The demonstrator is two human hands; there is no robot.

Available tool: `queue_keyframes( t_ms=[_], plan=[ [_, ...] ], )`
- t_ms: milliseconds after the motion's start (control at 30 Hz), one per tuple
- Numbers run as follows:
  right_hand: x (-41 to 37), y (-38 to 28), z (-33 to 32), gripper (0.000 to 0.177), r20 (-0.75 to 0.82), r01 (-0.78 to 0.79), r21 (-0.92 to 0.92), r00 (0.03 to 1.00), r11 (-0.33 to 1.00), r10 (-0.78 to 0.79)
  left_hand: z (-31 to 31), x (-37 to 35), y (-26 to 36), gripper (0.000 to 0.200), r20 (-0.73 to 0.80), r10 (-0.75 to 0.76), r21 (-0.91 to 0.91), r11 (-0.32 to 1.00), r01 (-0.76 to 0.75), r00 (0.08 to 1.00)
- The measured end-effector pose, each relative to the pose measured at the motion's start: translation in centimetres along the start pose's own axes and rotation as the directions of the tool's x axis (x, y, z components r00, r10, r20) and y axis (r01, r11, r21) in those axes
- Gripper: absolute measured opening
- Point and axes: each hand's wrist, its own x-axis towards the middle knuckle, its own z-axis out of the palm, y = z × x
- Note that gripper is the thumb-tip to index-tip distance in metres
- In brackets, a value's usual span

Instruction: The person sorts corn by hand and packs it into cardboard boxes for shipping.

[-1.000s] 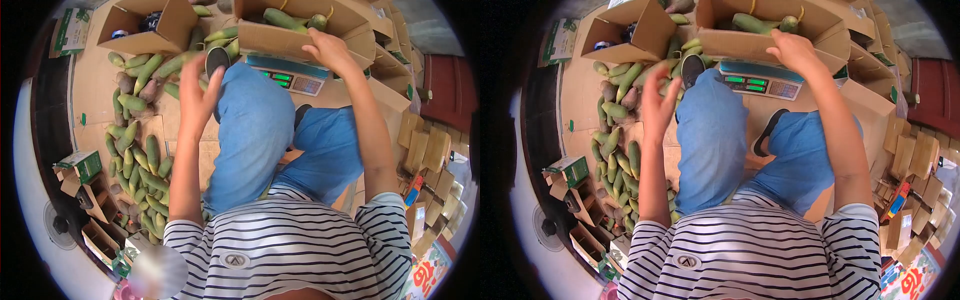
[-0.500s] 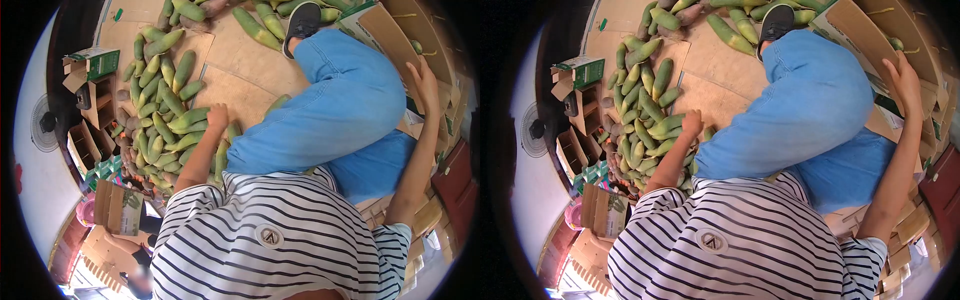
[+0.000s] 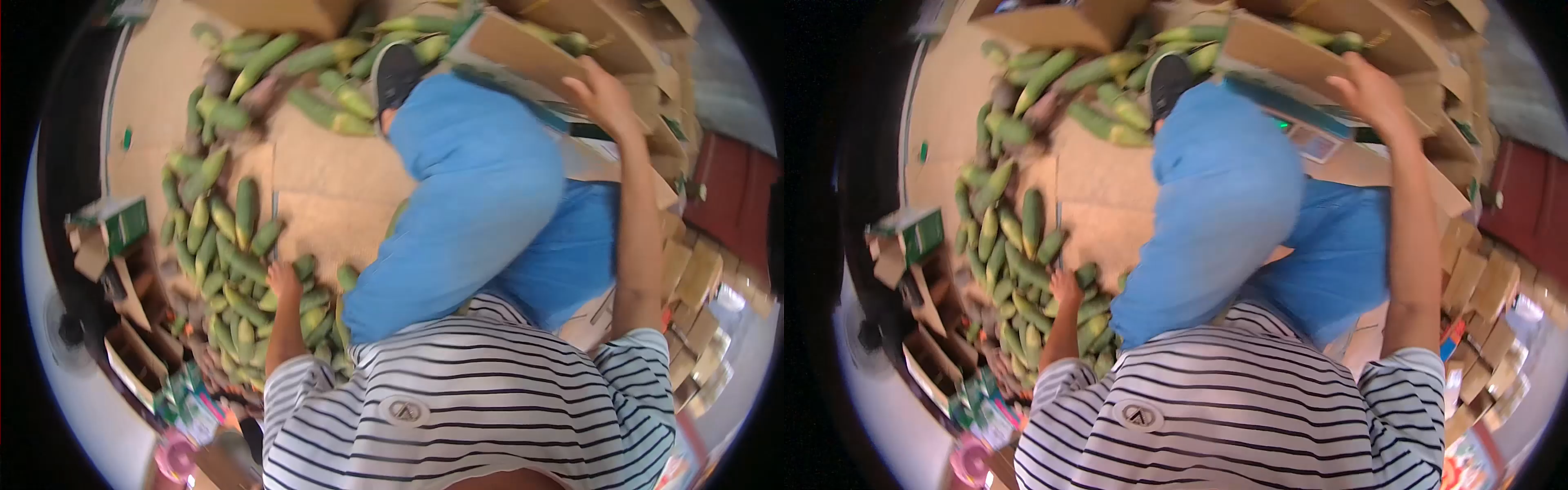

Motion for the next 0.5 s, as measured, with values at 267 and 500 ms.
queue_keyframes(
  t_ms=[267,500],
  plan=[
    [-0.1,-0.7,-1.2,0.034,0.055,-0.015,0.053,0.998,0.998,0.012,-12.2,2.3,8.0,0.061,-0.436,-0.092,-0.845,0.384,-0.373,0.895],
    [-0.4,-1.0,-1.4,0.032,0.052,-0.036,0.071,0.998,0.997,0.033,-42.8,-1.5,17.2,0.04,-0.745,-0.391,-0.45,-0.304,-0.84,0.541]
  ],
)
